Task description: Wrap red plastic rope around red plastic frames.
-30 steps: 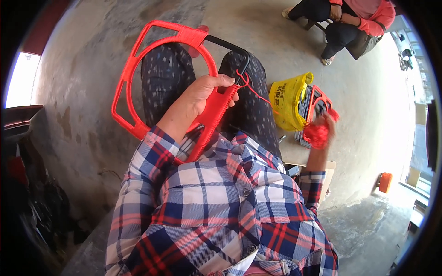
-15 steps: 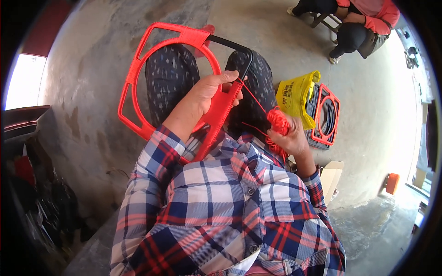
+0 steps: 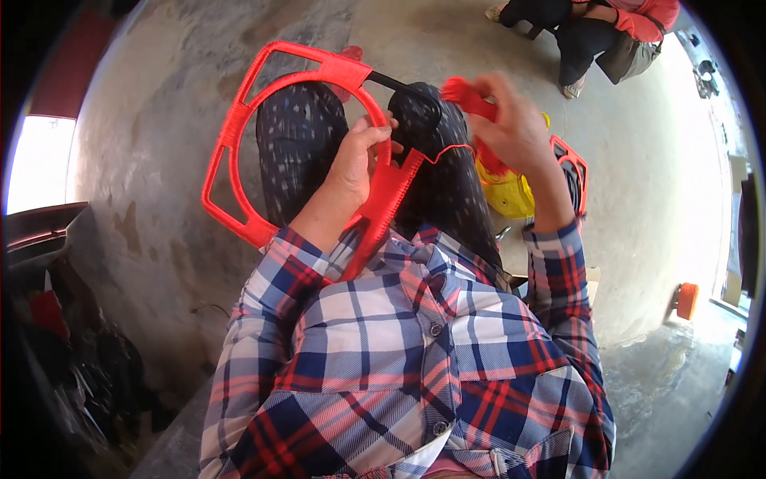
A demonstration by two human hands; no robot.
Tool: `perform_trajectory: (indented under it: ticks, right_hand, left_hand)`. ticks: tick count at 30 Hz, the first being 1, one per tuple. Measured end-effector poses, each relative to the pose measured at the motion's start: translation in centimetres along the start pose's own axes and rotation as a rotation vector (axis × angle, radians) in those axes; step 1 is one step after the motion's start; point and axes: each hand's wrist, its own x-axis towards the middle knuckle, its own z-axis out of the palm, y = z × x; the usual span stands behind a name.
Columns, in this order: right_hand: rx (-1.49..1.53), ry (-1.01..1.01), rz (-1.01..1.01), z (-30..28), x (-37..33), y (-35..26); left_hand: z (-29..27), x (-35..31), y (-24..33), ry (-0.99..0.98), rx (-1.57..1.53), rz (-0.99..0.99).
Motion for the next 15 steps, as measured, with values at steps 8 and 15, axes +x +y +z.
perform_trajectory:
  ticks: [8, 15]
  right_hand:
    - [-0.304, 0.004, -0.481, 5.1, 2.7, -1.2]
    - [0.164, 0.134, 0.006, 4.3, -2.4, 1.9]
  left_hand:
    - [1.3, 0.0, -0.5, -0.051, -0.019, 0.217]
    - [1.1, -0.4, 1.1, -0.180, -0.137, -0.074]
